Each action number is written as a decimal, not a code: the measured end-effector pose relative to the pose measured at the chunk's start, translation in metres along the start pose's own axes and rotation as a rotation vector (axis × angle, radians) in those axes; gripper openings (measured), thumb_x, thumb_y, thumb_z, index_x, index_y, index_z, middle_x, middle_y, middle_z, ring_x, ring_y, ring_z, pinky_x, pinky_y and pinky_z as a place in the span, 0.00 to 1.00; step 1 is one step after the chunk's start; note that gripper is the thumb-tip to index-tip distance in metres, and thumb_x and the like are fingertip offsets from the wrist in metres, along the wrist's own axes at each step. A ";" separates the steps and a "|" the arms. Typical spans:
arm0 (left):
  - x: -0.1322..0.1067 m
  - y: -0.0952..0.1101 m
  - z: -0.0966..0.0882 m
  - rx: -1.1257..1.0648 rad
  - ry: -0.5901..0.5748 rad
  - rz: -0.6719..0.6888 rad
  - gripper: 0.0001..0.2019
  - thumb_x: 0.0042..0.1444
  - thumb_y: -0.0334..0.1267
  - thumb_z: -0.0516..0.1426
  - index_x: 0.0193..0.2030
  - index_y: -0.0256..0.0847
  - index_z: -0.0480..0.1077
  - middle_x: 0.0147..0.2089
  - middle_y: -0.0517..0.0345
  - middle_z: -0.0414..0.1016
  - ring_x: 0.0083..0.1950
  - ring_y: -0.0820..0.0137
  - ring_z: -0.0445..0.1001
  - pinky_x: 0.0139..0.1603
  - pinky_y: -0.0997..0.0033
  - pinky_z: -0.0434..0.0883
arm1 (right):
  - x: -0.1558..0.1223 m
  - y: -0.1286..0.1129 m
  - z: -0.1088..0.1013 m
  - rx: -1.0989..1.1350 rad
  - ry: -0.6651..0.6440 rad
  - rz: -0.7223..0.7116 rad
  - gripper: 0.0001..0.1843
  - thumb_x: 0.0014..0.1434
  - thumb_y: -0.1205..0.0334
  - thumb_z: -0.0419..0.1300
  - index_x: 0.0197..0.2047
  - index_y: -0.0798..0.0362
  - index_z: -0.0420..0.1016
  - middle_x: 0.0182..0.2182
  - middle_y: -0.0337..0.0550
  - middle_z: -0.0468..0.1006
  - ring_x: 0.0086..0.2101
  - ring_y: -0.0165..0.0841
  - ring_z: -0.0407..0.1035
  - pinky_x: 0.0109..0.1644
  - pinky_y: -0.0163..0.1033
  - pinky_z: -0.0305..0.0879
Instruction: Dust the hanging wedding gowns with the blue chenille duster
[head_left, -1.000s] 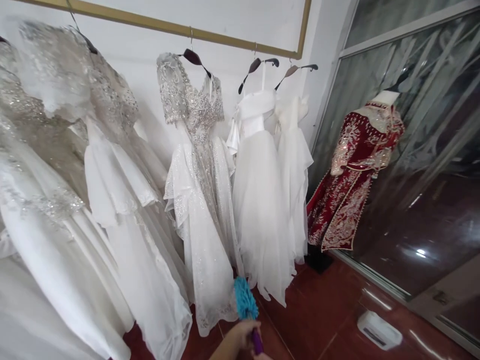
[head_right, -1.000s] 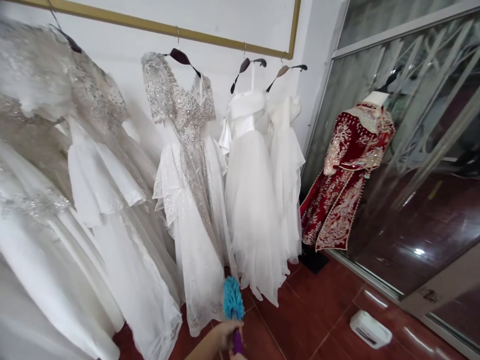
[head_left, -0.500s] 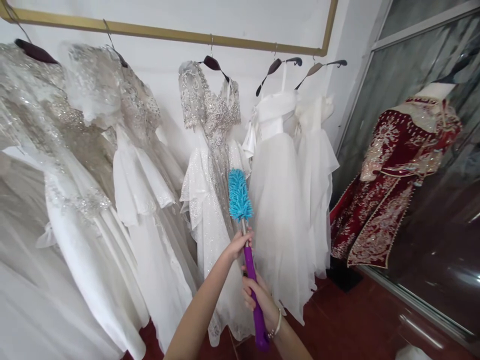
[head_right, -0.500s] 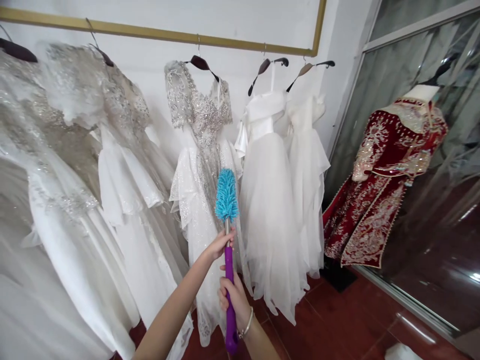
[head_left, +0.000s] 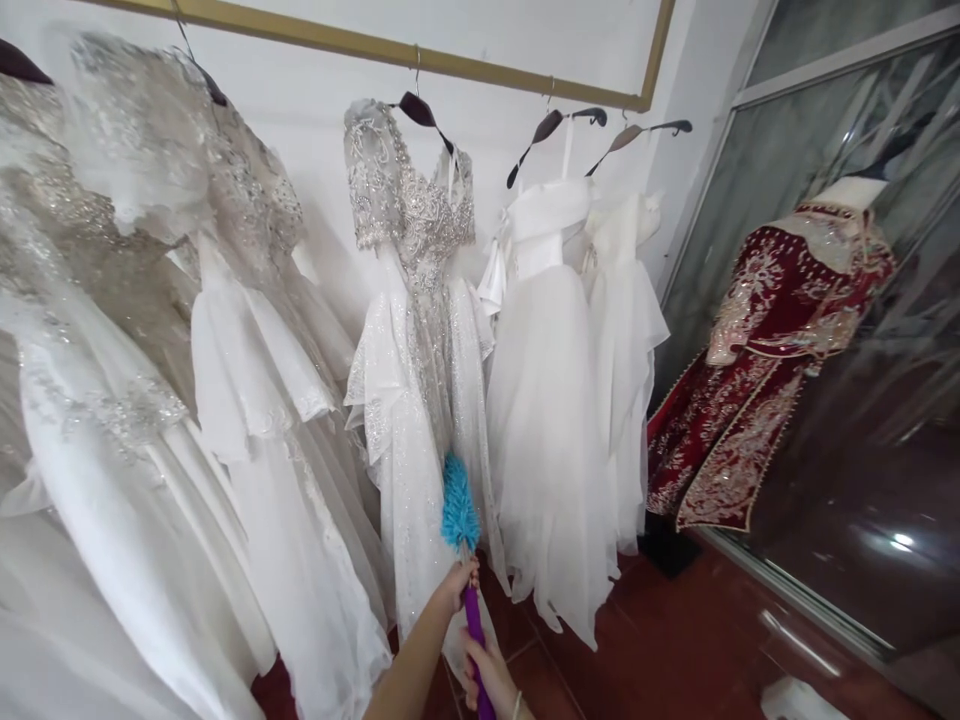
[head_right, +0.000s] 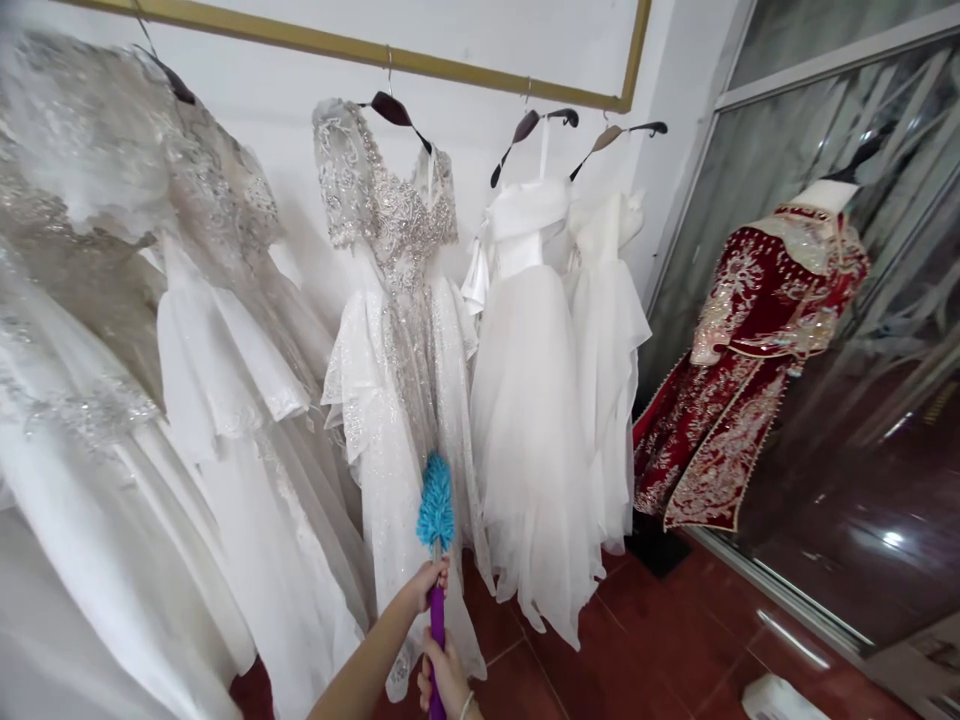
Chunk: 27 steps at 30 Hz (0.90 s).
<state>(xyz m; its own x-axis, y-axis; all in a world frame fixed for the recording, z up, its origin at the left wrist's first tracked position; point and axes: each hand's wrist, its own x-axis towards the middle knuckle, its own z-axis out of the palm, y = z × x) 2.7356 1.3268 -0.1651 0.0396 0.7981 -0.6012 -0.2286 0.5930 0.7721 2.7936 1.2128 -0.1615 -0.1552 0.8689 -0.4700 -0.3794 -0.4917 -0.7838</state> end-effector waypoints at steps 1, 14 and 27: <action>0.000 -0.004 0.002 0.007 0.013 -0.016 0.11 0.54 0.35 0.58 0.24 0.43 0.61 0.14 0.70 0.53 0.14 0.78 0.54 0.19 0.76 0.58 | -0.001 0.000 -0.002 -0.001 0.004 0.015 0.30 0.26 0.34 0.67 0.23 0.47 0.62 0.08 0.24 0.59 0.08 0.20 0.48 0.10 0.30 0.46; -0.025 0.178 0.053 -0.120 -0.186 0.391 0.14 0.53 0.39 0.60 0.45 0.43 0.64 0.20 0.74 0.57 0.17 0.83 0.56 0.20 0.81 0.58 | -0.011 -0.154 0.039 -0.006 -0.195 -0.307 0.35 0.42 0.35 0.65 0.45 0.50 0.66 0.13 0.21 0.63 0.09 0.20 0.50 0.09 0.28 0.47; 0.000 0.114 0.026 -0.171 -0.179 0.307 0.22 0.47 0.44 0.63 0.46 0.45 0.60 0.21 0.76 0.54 0.17 0.83 0.56 0.20 0.80 0.57 | 0.001 -0.107 0.020 -0.113 -0.118 -0.231 0.35 0.41 0.32 0.63 0.42 0.51 0.66 0.12 0.22 0.63 0.09 0.22 0.51 0.11 0.31 0.47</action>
<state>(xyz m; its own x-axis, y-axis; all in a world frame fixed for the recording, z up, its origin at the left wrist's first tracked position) 2.7350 1.3978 -0.0715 0.1096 0.9506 -0.2903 -0.4142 0.3092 0.8560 2.8154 1.2673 -0.0698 -0.1841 0.9561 -0.2281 -0.3140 -0.2771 -0.9081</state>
